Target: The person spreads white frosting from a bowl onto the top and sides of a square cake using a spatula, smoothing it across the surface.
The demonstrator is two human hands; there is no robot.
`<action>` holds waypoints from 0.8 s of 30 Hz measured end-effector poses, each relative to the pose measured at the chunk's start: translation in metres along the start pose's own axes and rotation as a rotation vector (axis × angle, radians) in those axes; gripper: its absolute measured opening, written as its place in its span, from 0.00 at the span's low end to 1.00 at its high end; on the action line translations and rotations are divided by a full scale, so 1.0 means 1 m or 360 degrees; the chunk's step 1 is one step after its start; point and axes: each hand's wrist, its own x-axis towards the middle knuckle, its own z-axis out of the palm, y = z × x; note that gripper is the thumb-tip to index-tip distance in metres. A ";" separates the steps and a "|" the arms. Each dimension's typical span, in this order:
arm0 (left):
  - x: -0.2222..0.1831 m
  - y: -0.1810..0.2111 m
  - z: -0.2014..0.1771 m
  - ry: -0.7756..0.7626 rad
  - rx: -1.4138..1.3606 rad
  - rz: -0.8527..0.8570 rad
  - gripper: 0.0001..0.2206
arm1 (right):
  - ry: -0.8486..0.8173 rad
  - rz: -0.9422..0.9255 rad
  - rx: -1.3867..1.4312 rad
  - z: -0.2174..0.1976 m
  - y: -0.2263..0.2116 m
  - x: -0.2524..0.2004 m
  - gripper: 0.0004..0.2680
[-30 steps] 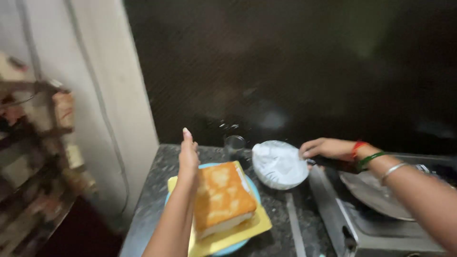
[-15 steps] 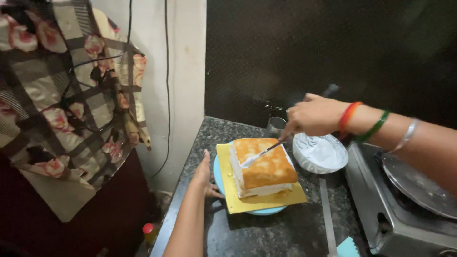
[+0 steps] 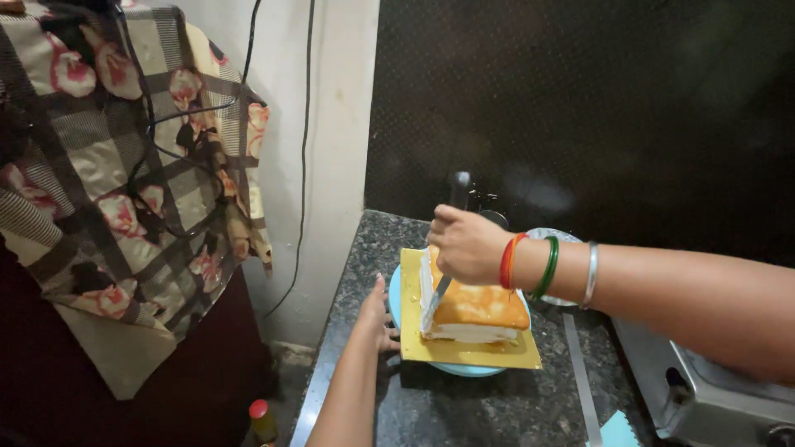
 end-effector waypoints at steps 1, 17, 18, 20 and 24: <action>0.001 0.002 -0.001 -0.0007 0.0003 -0.0002 0.45 | -0.0006 0.0005 -0.0001 -0.005 -0.003 0.002 0.09; -0.007 0.010 -0.008 -0.0124 0.0091 -0.0055 0.44 | -0.0164 -0.0064 -0.0173 -0.017 -0.026 0.025 0.09; -0.002 0.009 -0.009 -0.0132 0.0120 -0.0056 0.44 | -0.0010 -0.0129 -0.0247 -0.023 -0.021 0.025 0.08; -0.008 0.011 -0.007 -0.0086 0.0096 -0.0060 0.43 | 0.0155 -0.0058 -0.0464 -0.001 -0.010 0.031 0.08; -0.006 0.015 -0.006 -0.0003 0.0103 -0.0064 0.43 | -0.0324 0.0186 -0.0275 0.027 -0.006 0.041 0.09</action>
